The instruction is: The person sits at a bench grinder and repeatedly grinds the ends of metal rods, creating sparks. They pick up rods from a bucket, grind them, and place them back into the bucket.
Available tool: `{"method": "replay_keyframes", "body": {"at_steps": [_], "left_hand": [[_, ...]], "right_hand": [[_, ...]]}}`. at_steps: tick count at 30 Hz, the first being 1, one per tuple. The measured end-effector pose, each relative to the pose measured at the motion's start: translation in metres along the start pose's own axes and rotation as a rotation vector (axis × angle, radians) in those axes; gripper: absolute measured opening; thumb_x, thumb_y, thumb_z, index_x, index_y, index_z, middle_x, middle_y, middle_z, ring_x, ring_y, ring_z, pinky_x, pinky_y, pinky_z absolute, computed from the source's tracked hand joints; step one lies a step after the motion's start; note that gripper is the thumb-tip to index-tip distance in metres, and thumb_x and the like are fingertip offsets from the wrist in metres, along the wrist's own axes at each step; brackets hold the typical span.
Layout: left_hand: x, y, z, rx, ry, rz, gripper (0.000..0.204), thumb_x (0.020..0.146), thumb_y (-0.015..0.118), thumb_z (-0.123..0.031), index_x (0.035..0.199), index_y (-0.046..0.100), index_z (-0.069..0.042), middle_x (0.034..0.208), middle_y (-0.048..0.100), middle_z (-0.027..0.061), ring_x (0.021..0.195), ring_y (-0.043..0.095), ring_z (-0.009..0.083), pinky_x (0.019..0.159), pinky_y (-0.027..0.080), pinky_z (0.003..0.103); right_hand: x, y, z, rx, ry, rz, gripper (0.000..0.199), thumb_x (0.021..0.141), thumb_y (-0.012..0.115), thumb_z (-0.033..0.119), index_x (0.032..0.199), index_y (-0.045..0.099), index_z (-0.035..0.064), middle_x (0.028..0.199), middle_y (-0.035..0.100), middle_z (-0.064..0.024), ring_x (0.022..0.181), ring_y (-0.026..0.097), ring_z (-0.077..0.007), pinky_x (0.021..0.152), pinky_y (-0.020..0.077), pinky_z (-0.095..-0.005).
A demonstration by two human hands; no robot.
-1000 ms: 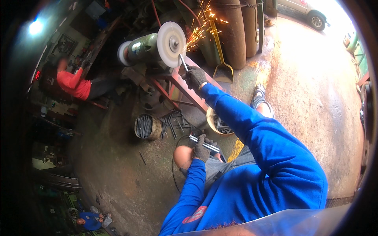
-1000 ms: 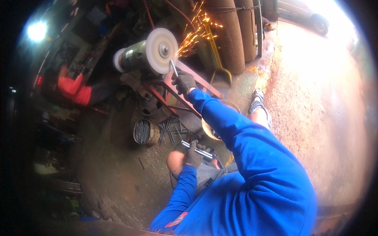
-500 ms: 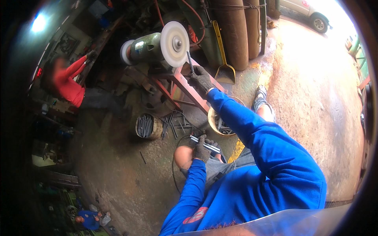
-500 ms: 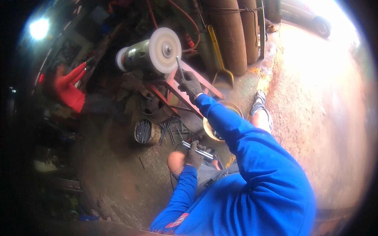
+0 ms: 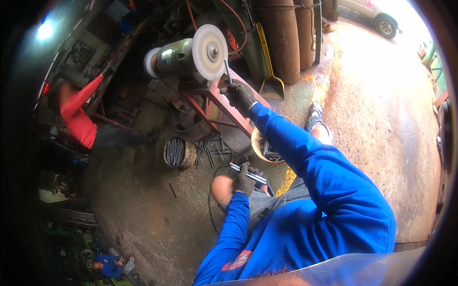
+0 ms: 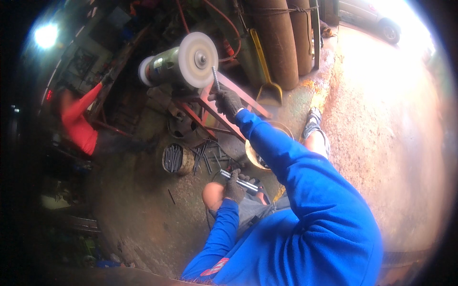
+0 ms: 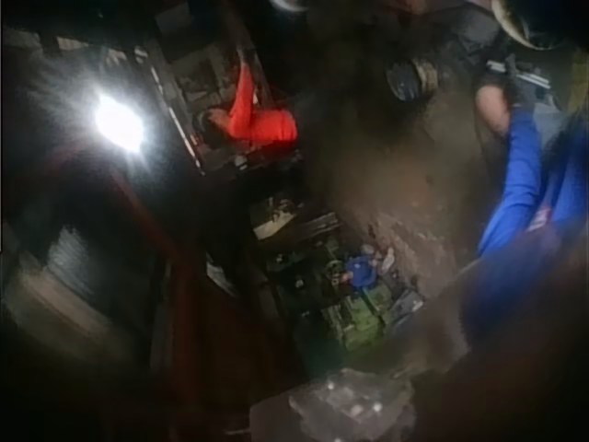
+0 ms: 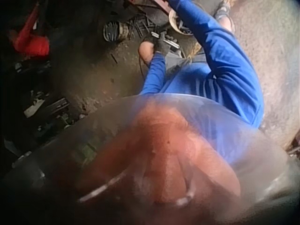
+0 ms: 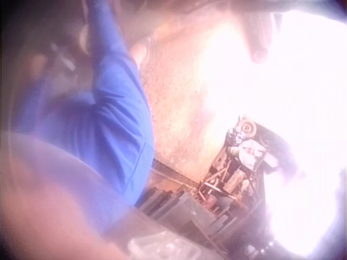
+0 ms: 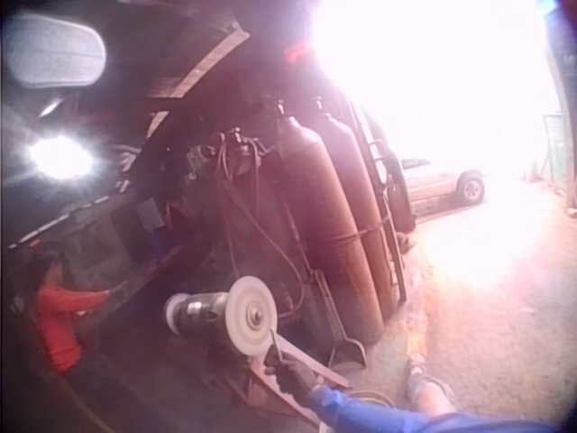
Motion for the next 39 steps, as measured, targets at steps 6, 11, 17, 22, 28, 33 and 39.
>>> {"method": "replay_keyframes", "body": {"at_steps": [6,11,17,22,28,33,39], "left_hand": [[-0.003,-0.004,-0.004,-0.016,0.002,-0.059,0.027,0.094,0.062,-0.028,0.113,0.053,-0.011,0.077,0.051,0.0064,0.080,0.055,0.0275,0.093,0.046,0.061],[-0.001,-0.004,-0.002,0.007,0.009,-0.048,0.028,0.095,0.061,-0.029,0.114,0.053,-0.011,0.079,0.051,0.0061,0.081,0.055,0.0275,0.093,0.047,0.060],[0.001,-0.007,-0.002,0.019,0.002,-0.042,0.031,0.095,0.060,-0.032,0.116,0.053,-0.011,0.082,0.051,0.0072,0.085,0.055,0.0286,0.093,0.047,0.060],[-0.003,-0.001,-0.003,0.005,-0.004,-0.075,0.032,0.095,0.061,-0.032,0.116,0.053,-0.010,0.081,0.051,0.0082,0.085,0.055,0.0294,0.093,0.047,0.060],[-0.007,-0.007,-0.005,-0.011,0.014,-0.078,0.029,0.095,0.061,-0.029,0.115,0.053,-0.010,0.079,0.051,0.0074,0.081,0.055,0.0284,0.092,0.047,0.060],[-0.005,-0.002,-0.003,-0.006,-0.004,-0.064,0.027,0.095,0.061,-0.028,0.115,0.053,-0.011,0.077,0.052,0.0065,0.079,0.056,0.0271,0.093,0.047,0.060],[0.000,-0.001,-0.001,0.004,-0.006,-0.054,0.027,0.094,0.062,-0.026,0.114,0.053,-0.010,0.075,0.051,0.0053,0.077,0.056,0.0266,0.091,0.048,0.059]], "right_hand": [[-0.001,0.021,-0.002,-0.134,0.112,-0.058,0.012,0.085,0.061,0.012,0.092,0.061,0.0029,0.067,0.060,-0.0060,0.046,0.052,-0.0140,0.040,0.0403,-0.0282],[-0.004,0.024,0.007,-0.264,0.089,-0.076,0.008,0.079,0.066,0.008,0.080,0.059,0.0037,0.058,0.056,-0.0056,0.041,0.053,-0.0159,0.038,0.0422,-0.0284],[-0.005,0.027,0.011,-0.205,0.092,-0.090,0.010,0.077,0.068,0.006,0.082,0.060,0.0022,0.058,0.056,-0.0064,0.042,0.054,-0.0154,0.038,0.0440,-0.0295],[-0.005,0.025,0.015,-0.296,0.064,-0.202,0.010,0.081,0.067,0.007,0.088,0.063,0.0017,0.068,0.061,-0.0087,0.047,0.056,-0.0158,0.038,0.0412,-0.0311],[-0.011,0.028,0.014,-0.540,-0.012,-0.035,0.022,0.088,0.058,0.008,0.109,0.063,0.0019,0.082,0.068,-0.0092,0.052,0.059,-0.0151,0.043,0.0462,-0.0294],[0.004,0.007,-0.006,-0.821,-0.151,0.053,0.020,0.085,0.060,0.010,0.102,0.066,0.0038,0.075,0.064,-0.0072,0.051,0.061,-0.0167,0.042,0.0455,-0.0290],[0.013,-0.004,-0.004,-0.800,-0.124,-0.067,0.012,0.079,0.066,0.015,0.089,0.071,0.0083,0.068,0.060,-0.0067,0.052,0.063,-0.0195,0.043,0.0474,-0.0310]]}}
Point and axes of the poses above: each hand's wrist, its own x-axis towards the middle knuckle, its own y-axis out of the palm, z = x × y, the point moved 1 cm from there along x, towards the middle knuckle
